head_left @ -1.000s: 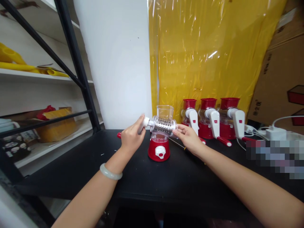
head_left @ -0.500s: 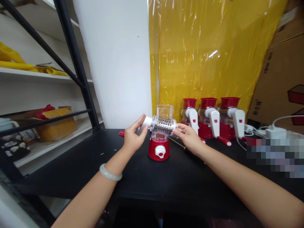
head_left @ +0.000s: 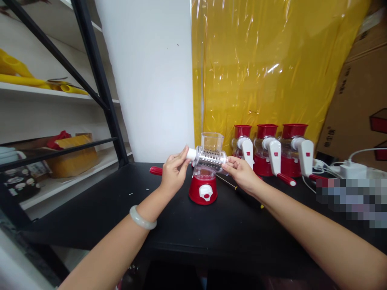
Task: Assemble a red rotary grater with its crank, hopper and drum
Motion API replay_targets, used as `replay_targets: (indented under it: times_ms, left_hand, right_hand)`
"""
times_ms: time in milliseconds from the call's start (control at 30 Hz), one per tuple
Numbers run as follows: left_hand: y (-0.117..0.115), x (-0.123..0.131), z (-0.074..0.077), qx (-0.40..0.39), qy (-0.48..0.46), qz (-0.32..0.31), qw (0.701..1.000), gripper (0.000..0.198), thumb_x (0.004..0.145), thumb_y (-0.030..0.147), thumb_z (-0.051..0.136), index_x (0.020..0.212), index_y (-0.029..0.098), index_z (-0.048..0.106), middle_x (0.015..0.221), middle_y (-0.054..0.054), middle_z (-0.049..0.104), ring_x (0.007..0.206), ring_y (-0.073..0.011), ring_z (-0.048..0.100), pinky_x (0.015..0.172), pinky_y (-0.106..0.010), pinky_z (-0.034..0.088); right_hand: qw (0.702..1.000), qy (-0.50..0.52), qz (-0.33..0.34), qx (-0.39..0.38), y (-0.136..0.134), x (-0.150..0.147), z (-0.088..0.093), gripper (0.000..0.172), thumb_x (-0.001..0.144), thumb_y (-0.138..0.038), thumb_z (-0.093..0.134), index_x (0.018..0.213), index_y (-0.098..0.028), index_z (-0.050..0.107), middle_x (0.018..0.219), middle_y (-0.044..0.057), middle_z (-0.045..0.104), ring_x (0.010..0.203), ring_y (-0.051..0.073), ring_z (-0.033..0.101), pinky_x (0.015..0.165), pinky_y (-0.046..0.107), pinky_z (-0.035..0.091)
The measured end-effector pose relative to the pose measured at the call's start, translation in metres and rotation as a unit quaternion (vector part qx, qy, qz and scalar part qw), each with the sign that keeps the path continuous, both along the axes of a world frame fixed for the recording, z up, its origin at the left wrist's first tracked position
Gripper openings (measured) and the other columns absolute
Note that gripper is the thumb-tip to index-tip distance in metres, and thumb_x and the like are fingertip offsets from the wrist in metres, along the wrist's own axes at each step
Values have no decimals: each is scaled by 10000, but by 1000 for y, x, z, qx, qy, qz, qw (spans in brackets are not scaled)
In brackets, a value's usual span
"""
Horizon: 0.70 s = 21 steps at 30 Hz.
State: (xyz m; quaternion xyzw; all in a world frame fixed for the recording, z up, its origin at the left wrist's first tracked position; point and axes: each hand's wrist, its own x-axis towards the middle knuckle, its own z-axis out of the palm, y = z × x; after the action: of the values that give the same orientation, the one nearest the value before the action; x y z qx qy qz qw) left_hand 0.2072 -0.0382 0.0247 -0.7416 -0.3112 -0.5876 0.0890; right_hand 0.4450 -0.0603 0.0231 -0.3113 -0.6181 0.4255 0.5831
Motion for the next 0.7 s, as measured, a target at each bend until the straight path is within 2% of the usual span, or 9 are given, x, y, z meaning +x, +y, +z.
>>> replay_targets:
  times_ms: [167,233,400,533,600,700]
  left_hand:
    - [9,-4,-1,-29,3,14,999,444,929,337,536,1335,163,578,908,-65,738,742,-146,615,713,-269,501]
    - [10,-6,-2,-29,4,13,999,446,933,329,526,1339,151,572,874,-60,722,727,-142,602,708,-267,493]
    - [10,-7,-1,-8,34,-13,999,444,947,271,480,1375,166,536,927,-76,706,842,-161,605,800,-296,486]
    - [14,-8,-3,-51,14,-19,998,451,950,302,483,1374,157,534,774,-23,649,688,-125,562,700,-259,471]
    - [15,-8,-4,-71,-3,-26,997,460,949,321,487,1376,155,529,833,-30,674,694,-118,577,703,-256,483]
    - [14,-6,-5,-73,-12,-47,996,465,945,321,491,1380,161,525,1081,-82,712,905,-157,650,827,-295,520]
  right_hand:
    - [999,6,29,-14,0,-5,5,422,563,-490,836,665,-203,544,611,-23,629,617,123,576,693,288,483]
    - [999,1,33,-13,0,-6,6,416,571,-476,837,668,-201,540,611,-20,626,626,126,579,702,292,482]
    - [1000,-9,18,2,1,-4,5,419,576,-469,835,668,-204,523,641,-18,629,632,126,571,689,290,474]
    - [1000,-19,17,14,4,-3,3,411,594,-464,824,662,-206,512,627,-29,596,610,115,537,654,276,452]
    - [999,-27,13,21,6,-3,2,397,605,-452,820,664,-207,513,620,-33,575,607,114,521,638,270,438]
    - [999,-37,3,32,9,-3,0,366,632,-454,798,697,-209,533,619,-30,557,630,126,520,646,276,437]
